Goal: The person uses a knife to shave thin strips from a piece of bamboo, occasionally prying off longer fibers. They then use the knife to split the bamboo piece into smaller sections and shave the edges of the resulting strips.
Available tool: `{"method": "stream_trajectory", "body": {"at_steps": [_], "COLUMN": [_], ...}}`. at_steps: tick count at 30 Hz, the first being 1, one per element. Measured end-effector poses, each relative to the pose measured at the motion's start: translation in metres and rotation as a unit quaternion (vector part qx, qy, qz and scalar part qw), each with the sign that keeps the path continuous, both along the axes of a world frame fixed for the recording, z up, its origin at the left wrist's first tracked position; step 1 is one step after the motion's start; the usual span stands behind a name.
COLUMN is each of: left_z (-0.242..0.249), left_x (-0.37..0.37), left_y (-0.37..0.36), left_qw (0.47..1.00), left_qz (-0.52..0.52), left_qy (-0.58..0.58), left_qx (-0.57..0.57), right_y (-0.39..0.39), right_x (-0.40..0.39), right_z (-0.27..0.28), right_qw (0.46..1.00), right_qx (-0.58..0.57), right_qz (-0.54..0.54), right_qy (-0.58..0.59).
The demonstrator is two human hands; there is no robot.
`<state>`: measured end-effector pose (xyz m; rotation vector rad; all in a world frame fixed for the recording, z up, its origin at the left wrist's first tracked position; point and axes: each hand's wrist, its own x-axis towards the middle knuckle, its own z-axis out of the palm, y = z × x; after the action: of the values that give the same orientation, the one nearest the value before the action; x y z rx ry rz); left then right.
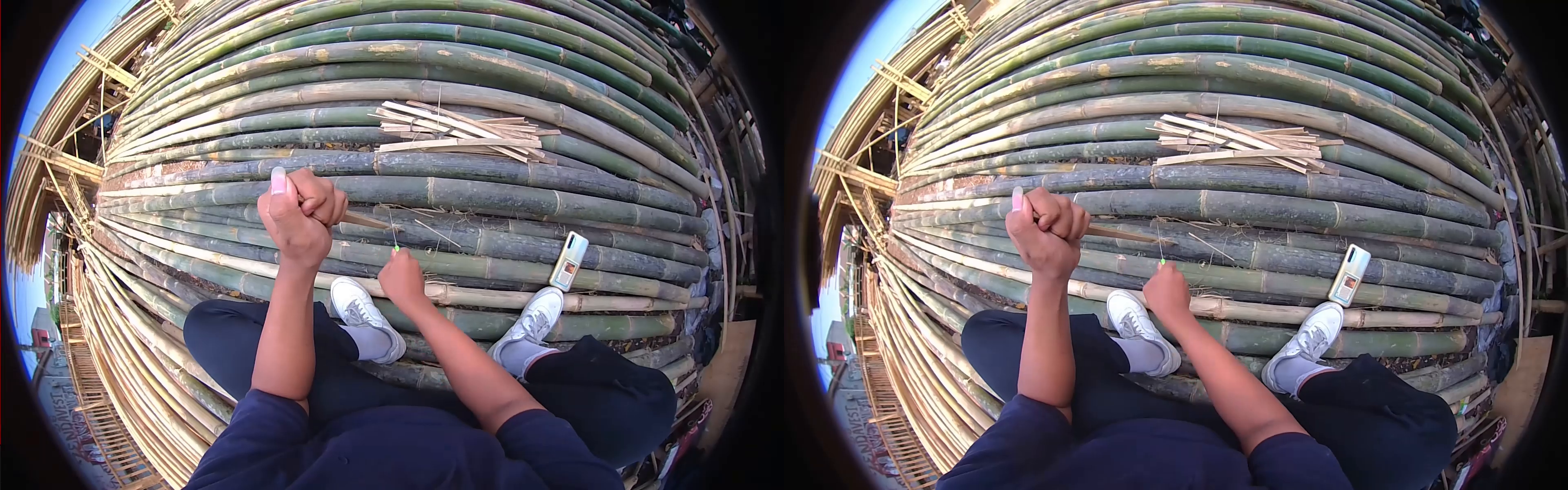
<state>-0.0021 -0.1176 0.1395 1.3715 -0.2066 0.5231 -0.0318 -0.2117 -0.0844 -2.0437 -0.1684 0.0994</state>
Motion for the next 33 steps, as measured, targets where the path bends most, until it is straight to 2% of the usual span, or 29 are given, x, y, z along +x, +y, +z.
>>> {"method": "stream_trajectory", "body": {"at_steps": [1, 2, 4, 5, 6, 8, 9, 11, 12, 14, 15, 16, 18, 19, 22, 24, 26, 27, 29, 31, 33], "left_z": [0.001, 0.002, 0.001, 0.000, -0.001, -0.001, -0.001, -0.001, 0.000, 0.001, -0.001, -0.001, -0.001, -0.001, 0.001, -0.001, -0.002, -0.001, 0.000, 0.002, -0.001], "left_x": [0.000, 0.002, -0.001, -0.002, -0.002, -0.001, 0.000, 0.001, 0.002, -0.002, -0.002, -0.002, -0.001, 0.000, 0.002, -0.003, -0.001, 0.000, 0.000, 0.004, 0.001], "left_y": [0.001, 0.000, -0.003, -0.003, -0.003, -0.002, 0.002, 0.003, 0.001, -0.002, -0.001, 0.000, 0.000, 0.001, -0.002, -0.002, -0.001, 0.001, 0.001, 0.003, 0.004], "left_qw": [1.000, 1.000, 1.000, 1.000, 1.000, 1.000, 1.000, 1.000, 1.000, 0.999, 0.999, 0.999, 0.999, 1.000, 1.000, 1.000, 1.000, 1.000, 1.000, 1.000, 1.000], "left_qz": [-0.003, -0.005, 0.003, 0.004, 0.003, 0.002, -0.001, -0.001, -0.005, 0.008, 0.010, 0.015, 0.020, 0.006, -0.012, -0.008, -0.001, 0.002, 0.004, 0.000, 0.003], "left_qy": [0.002, 0.002, 0.004, 0.009, 0.005, -0.005, -0.005, -0.004, -0.003, 0.005, 0.005, 0.006, -0.001, 0.001, 0.000, 0.006, -0.002, -0.006, -0.008, -0.006, -0.007], "left_qx": [0.005, 0.008, -0.007, -0.008, 0.001, 0.006, -0.001, 0.007, 0.009, -0.040, -0.041, -0.035, -0.032, -0.019, -0.003, -0.007, 0.010, 0.009, 0.007, 0.013, -0.005], "right_y": [-0.005, -0.001, 0.001, 0.004, 0.010, 0.015, 0.010, -0.005, -0.003, 0.001, 0.003, 0.004, 0.005, -0.002, -0.002, 0.005, 0.014, 0.010, -0.004, -0.003, -0.003], "right_x": [0.005, 0.006, 0.003, -0.003, -0.009, -0.009, -0.004, 0.005, 0.008, 0.008, 0.003, 0.002, 0.009, 0.010, 0.014, 0.002, -0.005, -0.001, 0.009, 0.018, 0.020], "right_z": [-0.003, -0.005, 0.058, 0.079, 0.088, 0.059, 0.036, -0.003, 0.010, 0.071, 0.089, 0.083, 0.046, 0.000, 0.019, 0.078, 0.070, 0.046, -0.013, 0.010, 0.069], "right_qw": [0.997, 0.998, 0.997, 0.992, 0.987, 1.000, 1.000, 0.995, 0.995, 0.995, 0.994, 0.994, 0.996, 0.991, 0.997, 0.996, 0.995, 0.995, 0.994, 0.997, 1.000], "right_qx": [-0.066, -0.062, 0.052, 0.100, 0.138, 0.026, 0.025, -0.080, -0.078, 0.081, 0.088, 0.087, -0.052, -0.085, -0.036, 0.074, 0.093, 0.090, -0.094, -0.065, 0.010], "right_qz": [0.009, 0.007, -0.038, 0.008, 0.008, -0.011, -0.012, 0.014, 0.011, 0.016, 0.058, 0.059, 0.035, 0.038, 0.004, 0.023, 0.013, 0.016, 0.031, 0.013, 0.011], "right_qy": [0.029, 0.029, -0.031, -0.081, -0.087, 0.000, -0.005, 0.054, 0.055, -0.049, -0.039, -0.038, 0.058, 0.101, 0.063, -0.048, -0.033, -0.036, 0.054, 0.035, -0.028]}}
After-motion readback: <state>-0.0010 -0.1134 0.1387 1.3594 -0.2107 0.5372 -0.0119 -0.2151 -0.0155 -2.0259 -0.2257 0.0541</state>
